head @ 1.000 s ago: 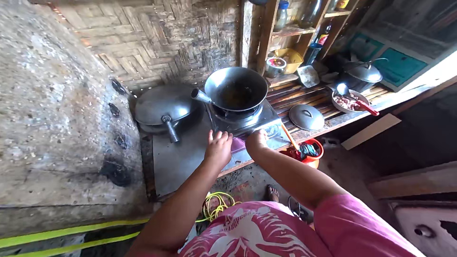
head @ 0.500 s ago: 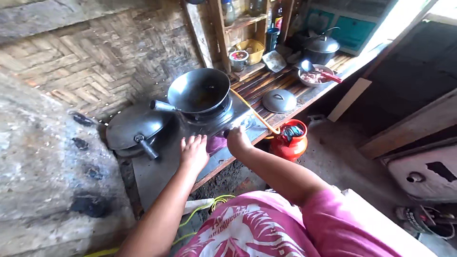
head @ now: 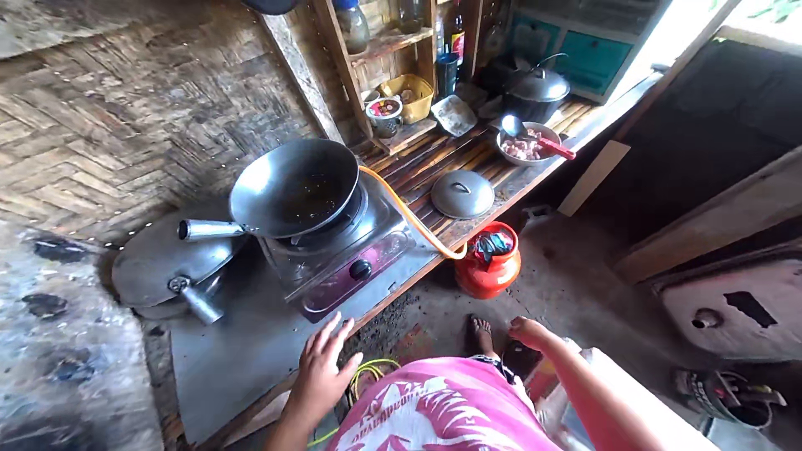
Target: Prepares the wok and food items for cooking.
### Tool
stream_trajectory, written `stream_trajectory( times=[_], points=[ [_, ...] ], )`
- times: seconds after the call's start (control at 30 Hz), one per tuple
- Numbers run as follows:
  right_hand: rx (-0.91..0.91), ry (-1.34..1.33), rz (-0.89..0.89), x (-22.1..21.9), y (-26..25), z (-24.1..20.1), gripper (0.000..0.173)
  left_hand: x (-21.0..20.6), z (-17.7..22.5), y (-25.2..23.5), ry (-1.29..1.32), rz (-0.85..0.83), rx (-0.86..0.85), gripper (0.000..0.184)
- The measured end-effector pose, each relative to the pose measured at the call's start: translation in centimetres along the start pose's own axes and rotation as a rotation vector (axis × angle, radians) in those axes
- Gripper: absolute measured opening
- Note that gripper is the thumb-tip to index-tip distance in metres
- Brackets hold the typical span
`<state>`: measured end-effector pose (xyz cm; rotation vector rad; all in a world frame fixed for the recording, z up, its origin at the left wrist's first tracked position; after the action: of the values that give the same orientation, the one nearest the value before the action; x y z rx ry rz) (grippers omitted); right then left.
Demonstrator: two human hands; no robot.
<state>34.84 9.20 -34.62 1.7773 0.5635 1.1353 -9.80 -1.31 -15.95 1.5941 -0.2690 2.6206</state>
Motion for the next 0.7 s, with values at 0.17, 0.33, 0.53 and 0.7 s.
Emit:
stream_trajectory(
  times=[0.17, 0.33, 0.53, 0.7],
  points=[
    [0.174, 0.072, 0.088, 9.1, -4.8, -4.7, 0.051, -5.7, 2.5, -0.5, 0.386, -0.117, 0.306, 0.051],
    [0.407, 0.256, 0.032, 14.0, -10.1, -6.9, 0.049, -12.1, 7.1, -5.2, 0.759, -0.111, 0.529, 0.047],
    [0.331, 0.502, -0.126, 16.7, -12.9, -6.0, 0.05, -13.9, 11.4, -14.0, 0.919, -0.042, 0.66, 0.049],
    [0.381, 0.534, -0.21, 18.3, -11.3, -8.6, 0.049, -15.7, 12.2, -19.2, 1.04, 0.254, 0.702, 0.053]
  ],
)
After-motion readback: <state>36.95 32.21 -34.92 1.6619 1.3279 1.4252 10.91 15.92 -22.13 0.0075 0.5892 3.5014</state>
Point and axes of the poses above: each hand's wrist, its own y-axis away from the middle knuckle, its own x-axis out of the back of the hand, z = x × y, the point moved 4 cm from there along -y, towards the middle knuckle, and after that the axes turned 11 degrees about -x, right-handed, at the moved point
